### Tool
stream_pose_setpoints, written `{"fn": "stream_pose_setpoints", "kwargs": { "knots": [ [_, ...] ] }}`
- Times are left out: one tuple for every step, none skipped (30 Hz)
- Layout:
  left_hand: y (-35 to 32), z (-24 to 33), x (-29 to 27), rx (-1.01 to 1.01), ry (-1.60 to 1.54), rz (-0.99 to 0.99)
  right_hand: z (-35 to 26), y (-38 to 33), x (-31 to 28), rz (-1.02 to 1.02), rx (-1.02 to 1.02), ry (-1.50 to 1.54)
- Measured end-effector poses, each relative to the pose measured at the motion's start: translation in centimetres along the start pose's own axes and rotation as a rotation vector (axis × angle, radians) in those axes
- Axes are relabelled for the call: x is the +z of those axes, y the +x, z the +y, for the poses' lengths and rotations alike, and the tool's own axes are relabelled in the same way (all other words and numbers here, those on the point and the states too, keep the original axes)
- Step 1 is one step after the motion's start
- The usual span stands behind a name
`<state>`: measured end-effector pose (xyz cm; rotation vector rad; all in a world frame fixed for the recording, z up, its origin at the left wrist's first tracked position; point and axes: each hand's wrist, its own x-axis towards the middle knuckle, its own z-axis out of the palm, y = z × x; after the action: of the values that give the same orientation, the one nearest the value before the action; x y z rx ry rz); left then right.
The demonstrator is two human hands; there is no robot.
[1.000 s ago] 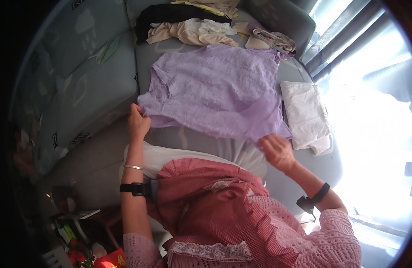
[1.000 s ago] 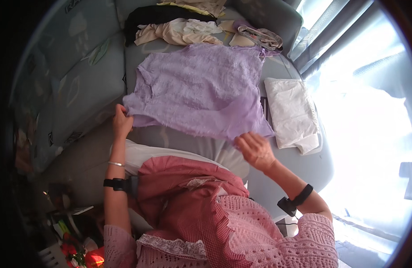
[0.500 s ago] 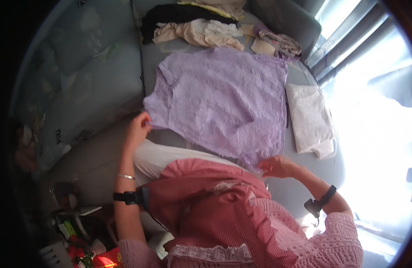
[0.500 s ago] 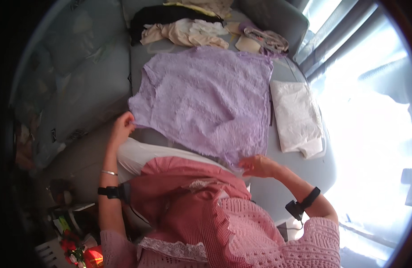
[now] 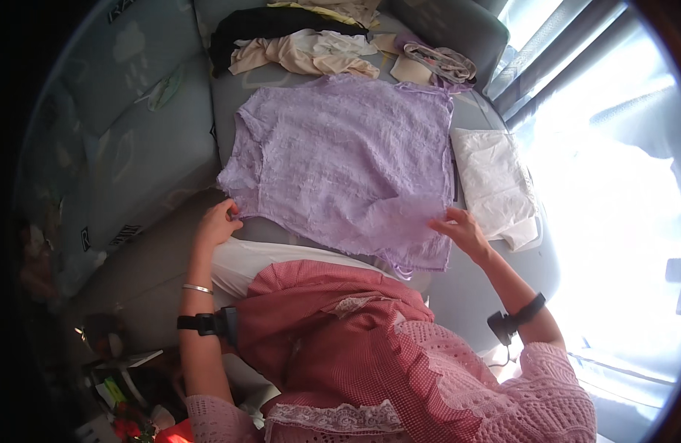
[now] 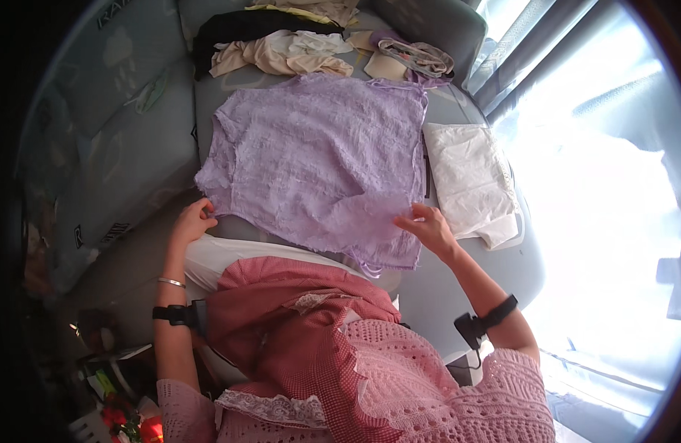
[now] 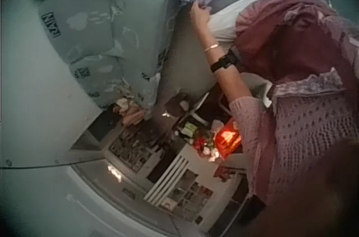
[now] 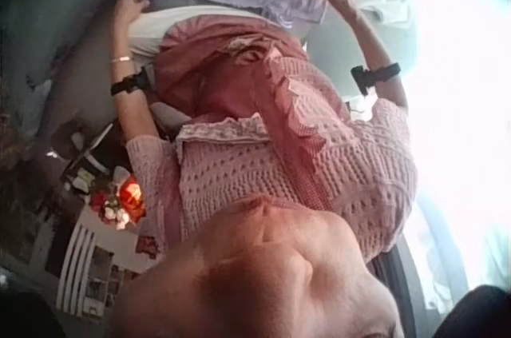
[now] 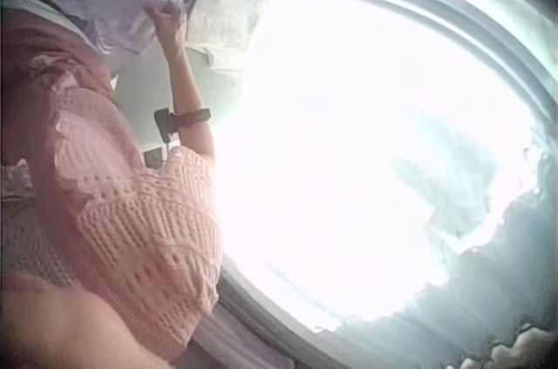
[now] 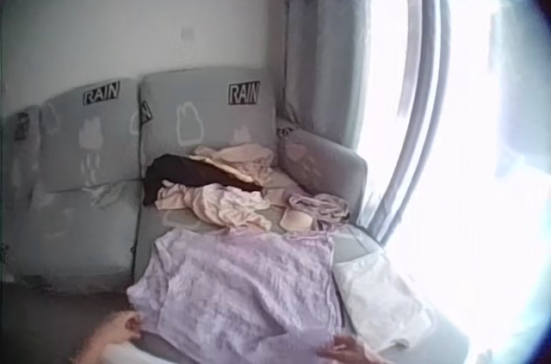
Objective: Fold various pieces of clothing on a sofa.
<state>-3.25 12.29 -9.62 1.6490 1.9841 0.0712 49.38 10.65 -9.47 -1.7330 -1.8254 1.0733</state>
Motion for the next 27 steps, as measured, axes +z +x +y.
{"fn": "stream_pose_setpoints", "kwargs": {
  "knots": [
    [0.0, 0.1, -0.1, -0.013, 0.008, -0.002, 0.0, -0.4, -0.3, -0.032, 0.004, 0.012],
    [-0.1, 0.2, -0.1, -0.016, 0.02, -0.001, 0.2, -1.5, -0.6, 0.007, 0.039, 0.171],
    [-0.1, 0.3, -0.2, -0.026, 0.036, -0.009, 0.3, -2.7, -0.7, 0.048, 0.076, 0.328],
    [-0.1, 0.4, -0.2, -0.018, 0.029, 0.0, 0.5, -3.5, -0.6, 0.046, 0.124, 0.318],
    [-0.1, 0.5, -0.2, -0.01, 0.052, -0.011, 0.7, -4.5, -0.3, 0.029, 0.117, 0.329],
    [0.0, 0.6, -0.3, -0.01, 0.078, -0.03, 1.1, -5.3, -0.2, -0.105, 0.25, 0.219],
    [0.0, 0.7, -0.2, 0.002, 0.067, -0.018, 1.4, -5.6, -0.1, -0.226, 0.448, 0.064],
    [0.0, 0.8, -0.3, -0.015, 0.092, -0.048, 1.6, -5.5, -0.1, -0.233, 0.374, 0.101],
    [0.0, 1.0, -0.4, -0.018, 0.111, -0.068, 1.8, -5.0, -0.3, -0.344, 0.387, -0.028],
    [0.0, 1.1, -0.4, -0.029, 0.118, -0.068, 1.7, -3.9, -0.6, -0.438, 0.403, -0.176],
    [0.0, 1.2, -0.5, -0.032, 0.118, -0.053, 1.5, -2.2, -1.2, -0.288, 0.33, -0.257],
    [-0.1, 1.3, -0.5, -0.046, 0.118, -0.052, 1.2, 0.0, -2.0, -0.129, 0.333, -0.371],
    [-0.1, 1.4, -0.6, -0.031, 0.11, -0.03, 0.7, 2.3, -3.1, -0.015, 0.285, -0.326],
    [-0.2, 1.5, -0.6, -0.039, 0.092, -0.038, 0.2, 4.6, -4.5, 0.104, 0.064, -0.388],
    [-0.2, 1.5, -0.6, -0.045, 0.06, -0.044, -0.4, 7.6, -5.7, 0.192, -0.069, -0.433],
    [-0.2, 1.6, -0.6, -0.043, 0.067, -0.035, -0.9, 10.8, -6.7, 0.259, -0.136, -0.435],
    [-0.2, 1.6, -0.6, -0.035, 0.061, -0.019, -1.2, 13.6, -7.6, 0.3, -0.196, -0.431],
    [-0.2, 1.6, -0.6, -0.035, 0.049, -0.004, -1.4, 16.6, -8.2, 0.265, -0.115, -0.379],
    [-0.2, 1.6, -0.6, -0.035, 0.047, 0.007, -1.3, 19.3, -8.6, 0.249, -0.117, -0.383],
    [-0.2, 1.6, -0.5, -0.035, 0.057, 0.01, -1.0, 21.7, -9.0, 0.147, -0.076, -0.229],
    [-0.1, 1.5, -0.5, -0.031, 0.059, 0.013, -0.5, 23.7, -9.2, 0.063, -0.009, -0.091],
    [-0.1, 1.4, -0.4, -0.045, 0.05, 0.028, 0.3, 25.3, -9.2, 0.037, -0.054, -0.09],
    [-0.1, 1.4, -0.3, -0.037, 0.05, 0.041, 0.8, 26.9, -9.1, 0.013, -0.059, -0.1],
    [0.0, 1.3, -0.2, -0.02, 0.042, 0.053, 1.2, 28.4, -9.1, 0.026, 0.007, -0.143],
    [0.1, 1.2, -0.2, -0.04, 0.038, 0.068, 1.6, 29.5, -8.9, -0.018, -0.083, -0.12],
    [0.1, 1.1, -0.1, -0.018, 0.014, 0.064, 2.1, 30.0, -8.5, 0.024, -0.121, -0.236],
    [0.2, 1.1, -0.1, 0.007, -0.007, 0.053, 2.5, 30.4, -8.1, 0.094, -0.089, -0.381]
  ]
}}
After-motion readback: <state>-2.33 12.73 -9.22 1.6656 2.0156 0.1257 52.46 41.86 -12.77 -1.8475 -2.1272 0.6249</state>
